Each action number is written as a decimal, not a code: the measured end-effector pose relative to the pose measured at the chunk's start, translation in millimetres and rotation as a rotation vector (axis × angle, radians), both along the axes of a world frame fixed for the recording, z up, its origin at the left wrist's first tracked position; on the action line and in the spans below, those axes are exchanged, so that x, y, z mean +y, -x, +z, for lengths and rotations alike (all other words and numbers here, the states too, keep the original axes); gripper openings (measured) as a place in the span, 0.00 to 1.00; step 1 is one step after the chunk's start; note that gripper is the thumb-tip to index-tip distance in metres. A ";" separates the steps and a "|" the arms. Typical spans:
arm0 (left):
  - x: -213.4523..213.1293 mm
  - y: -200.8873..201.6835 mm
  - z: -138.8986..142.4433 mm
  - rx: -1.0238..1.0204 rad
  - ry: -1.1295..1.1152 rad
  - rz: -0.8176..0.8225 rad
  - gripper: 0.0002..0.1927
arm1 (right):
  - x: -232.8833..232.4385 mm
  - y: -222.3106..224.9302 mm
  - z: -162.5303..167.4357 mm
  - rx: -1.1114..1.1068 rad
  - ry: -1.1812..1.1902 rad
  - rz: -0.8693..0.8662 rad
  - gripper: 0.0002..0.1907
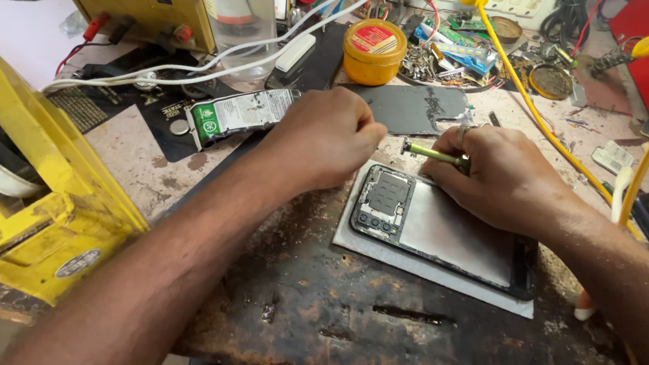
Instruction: The person works on a disassembled smartphone lying on a repair bench, using a small green-handled prying tool to scrape and lift old adhesive and residue from the phone's frame and internal edges. They hold the phone steady with one hand while working the tool around the perimeter, occasionally repositioning the phone and setting the tool down to pick up other small parts.
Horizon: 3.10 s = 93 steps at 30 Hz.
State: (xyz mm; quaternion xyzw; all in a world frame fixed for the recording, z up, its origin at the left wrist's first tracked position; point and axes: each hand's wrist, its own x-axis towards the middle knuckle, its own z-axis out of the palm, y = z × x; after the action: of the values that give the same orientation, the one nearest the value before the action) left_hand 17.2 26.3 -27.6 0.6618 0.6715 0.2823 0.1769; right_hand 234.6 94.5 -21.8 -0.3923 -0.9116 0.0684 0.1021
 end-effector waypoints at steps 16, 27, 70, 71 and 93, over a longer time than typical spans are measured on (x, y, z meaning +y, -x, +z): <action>-9.5 -7.7 -24.5 -0.150 -0.185 -0.043 0.07 | -24.2 6.8 27.4 0.147 0.383 -0.066 0.14; -17.4 -9.7 -11.3 -0.183 -0.079 -0.030 0.08 | -22.0 2.0 12.2 0.226 0.368 -0.046 0.12; -19.0 -11.1 7.7 -0.109 0.036 -0.022 0.24 | -26.4 8.4 15.8 0.156 0.125 0.271 0.08; -19.1 -11.3 7.5 -0.104 0.027 -0.022 0.24 | -26.6 8.0 17.0 0.143 0.125 0.266 0.08; -16.3 -11.2 1.4 -0.091 -0.029 -0.028 0.23 | -23.7 0.4 13.3 0.138 0.112 0.231 0.10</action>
State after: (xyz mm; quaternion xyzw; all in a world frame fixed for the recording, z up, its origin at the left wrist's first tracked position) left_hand 28.5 10.0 -26.2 0.6599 0.6494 0.3194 0.2018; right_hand 234.2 70.8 -8.6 -0.2844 -0.9362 0.1571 0.1342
